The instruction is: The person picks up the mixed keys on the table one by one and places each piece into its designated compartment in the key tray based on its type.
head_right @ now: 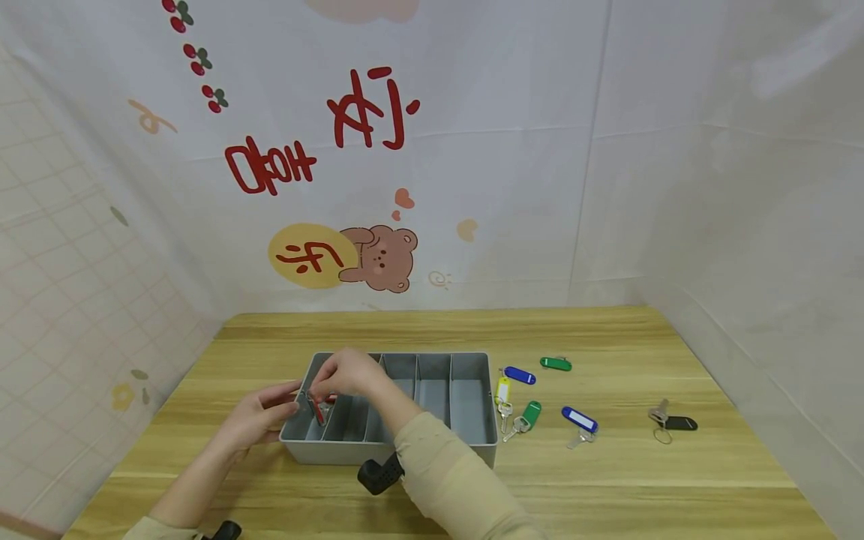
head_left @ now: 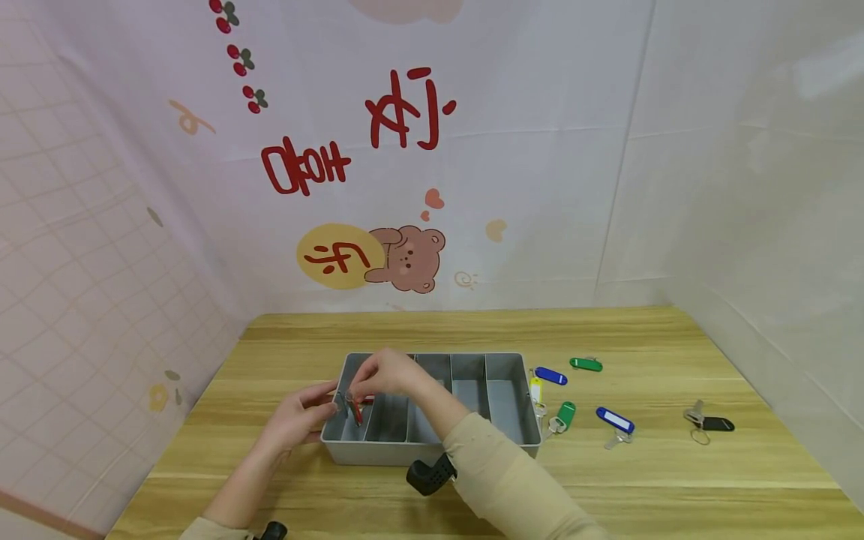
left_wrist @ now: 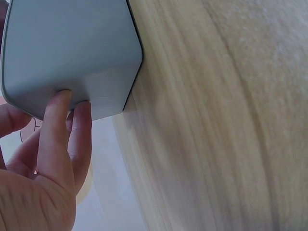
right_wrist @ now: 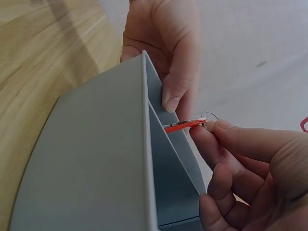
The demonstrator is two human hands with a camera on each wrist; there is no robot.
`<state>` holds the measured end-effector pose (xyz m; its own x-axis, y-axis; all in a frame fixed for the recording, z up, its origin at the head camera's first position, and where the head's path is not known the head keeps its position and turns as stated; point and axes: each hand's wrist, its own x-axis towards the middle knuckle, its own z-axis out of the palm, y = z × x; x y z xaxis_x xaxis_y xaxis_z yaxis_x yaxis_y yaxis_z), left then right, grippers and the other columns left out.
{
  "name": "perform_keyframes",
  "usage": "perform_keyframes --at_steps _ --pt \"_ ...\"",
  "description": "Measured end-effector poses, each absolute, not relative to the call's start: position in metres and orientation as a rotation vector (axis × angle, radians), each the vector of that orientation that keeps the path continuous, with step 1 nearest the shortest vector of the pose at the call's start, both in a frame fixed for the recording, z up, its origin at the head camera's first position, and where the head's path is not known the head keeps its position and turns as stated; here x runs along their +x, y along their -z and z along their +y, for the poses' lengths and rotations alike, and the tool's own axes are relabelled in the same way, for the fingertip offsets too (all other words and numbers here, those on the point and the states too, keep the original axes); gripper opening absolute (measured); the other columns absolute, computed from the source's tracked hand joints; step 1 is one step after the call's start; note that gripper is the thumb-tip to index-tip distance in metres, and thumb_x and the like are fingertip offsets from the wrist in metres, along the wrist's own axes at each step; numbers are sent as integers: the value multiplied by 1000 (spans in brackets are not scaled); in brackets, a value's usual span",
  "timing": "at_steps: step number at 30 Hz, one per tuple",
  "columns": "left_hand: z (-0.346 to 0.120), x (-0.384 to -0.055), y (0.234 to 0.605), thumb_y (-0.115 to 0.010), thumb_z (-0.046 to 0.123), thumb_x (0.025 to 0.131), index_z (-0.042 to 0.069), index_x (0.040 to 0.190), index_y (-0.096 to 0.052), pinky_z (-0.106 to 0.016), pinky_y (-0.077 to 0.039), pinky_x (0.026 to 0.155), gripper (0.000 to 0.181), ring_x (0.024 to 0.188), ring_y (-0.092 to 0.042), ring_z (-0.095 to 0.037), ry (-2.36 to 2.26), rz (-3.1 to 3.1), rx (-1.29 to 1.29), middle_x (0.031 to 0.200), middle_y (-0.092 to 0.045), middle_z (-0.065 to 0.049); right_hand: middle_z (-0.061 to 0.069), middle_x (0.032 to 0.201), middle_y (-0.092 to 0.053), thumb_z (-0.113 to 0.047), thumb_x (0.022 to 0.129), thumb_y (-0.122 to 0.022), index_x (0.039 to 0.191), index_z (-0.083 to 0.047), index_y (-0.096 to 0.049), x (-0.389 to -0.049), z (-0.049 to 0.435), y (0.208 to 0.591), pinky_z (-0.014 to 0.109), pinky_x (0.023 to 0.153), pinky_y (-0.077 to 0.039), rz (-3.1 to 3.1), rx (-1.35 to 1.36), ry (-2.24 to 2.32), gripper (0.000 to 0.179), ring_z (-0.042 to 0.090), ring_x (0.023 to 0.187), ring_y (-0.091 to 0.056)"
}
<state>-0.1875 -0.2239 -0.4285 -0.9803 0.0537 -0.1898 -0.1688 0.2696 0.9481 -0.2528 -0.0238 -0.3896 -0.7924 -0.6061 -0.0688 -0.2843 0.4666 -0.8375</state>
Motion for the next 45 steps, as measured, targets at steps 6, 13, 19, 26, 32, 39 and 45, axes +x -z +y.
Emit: perform_keyframes --at_steps 6,13,19,26,32,39,45 --pt "-224 -188 429 -60 3 96 -5 144 -46 -46 -59 75 51 103 -61 -29 -1786 2352 -115 127 -54 -27 -4 79 -71 -14 88 -75 93 -7 -79 -252 -24 391 24 68 -52 2369 -755 1239 9 15 76 -65" --pt "-225 -188 430 -60 3 96 -5 144 -45 -48 -59 76 51 101 -63 -30 -1797 2346 -92 125 -55 -27 -3 98 -71 -21 89 -74 112 -8 -75 -251 -21 391 30 79 -54 2440 -715 1211 26 10 85 -62" --pt "-224 -187 430 -59 2 96 -6 144 -45 -47 -59 76 51 100 -63 -29 -1814 2341 -90 123 -56 -26 -2 100 -70 -23 90 -74 113 -8 -74 -251 -19 393 29 80 -54 2432 -728 1235 27 11 87 -63" --pt "-223 -187 429 -58 2 97 -6 144 -45 -48 -59 76 50 100 -63 -30 -1808 2339 -92 125 -55 -28 -1 103 -71 -25 92 -72 115 -8 -73 -249 -17 394 30 81 -54 2425 -760 1243 29 12 91 -63" --pt "-224 -187 429 -58 3 97 -5 145 -44 -48 -59 77 50 101 -62 -29 -1791 2345 -101 126 -54 -28 -2 106 -70 -26 93 -70 118 -8 -72 -246 -13 391 29 81 -54 2417 -791 1251 30 11 94 -63" --pt "-223 -187 427 -59 3 97 -5 144 -46 -47 -59 78 50 101 -62 -30 -1791 2349 -121 125 -53 -26 -2 106 -69 -26 94 -70 121 -7 -70 -241 -7 387 28 80 -53 2380 -810 1272 34 10 93 -63" --pt "-222 -186 427 -58 1 96 -4 143 -48 -47 -59 78 48 102 -62 -32 -1786 2360 -143 128 -53 -28 -2 107 -70 -26 93 -71 123 -7 -69 -238 -4 385 27 81 -53 2385 -847 1269 36 10 96 -63"
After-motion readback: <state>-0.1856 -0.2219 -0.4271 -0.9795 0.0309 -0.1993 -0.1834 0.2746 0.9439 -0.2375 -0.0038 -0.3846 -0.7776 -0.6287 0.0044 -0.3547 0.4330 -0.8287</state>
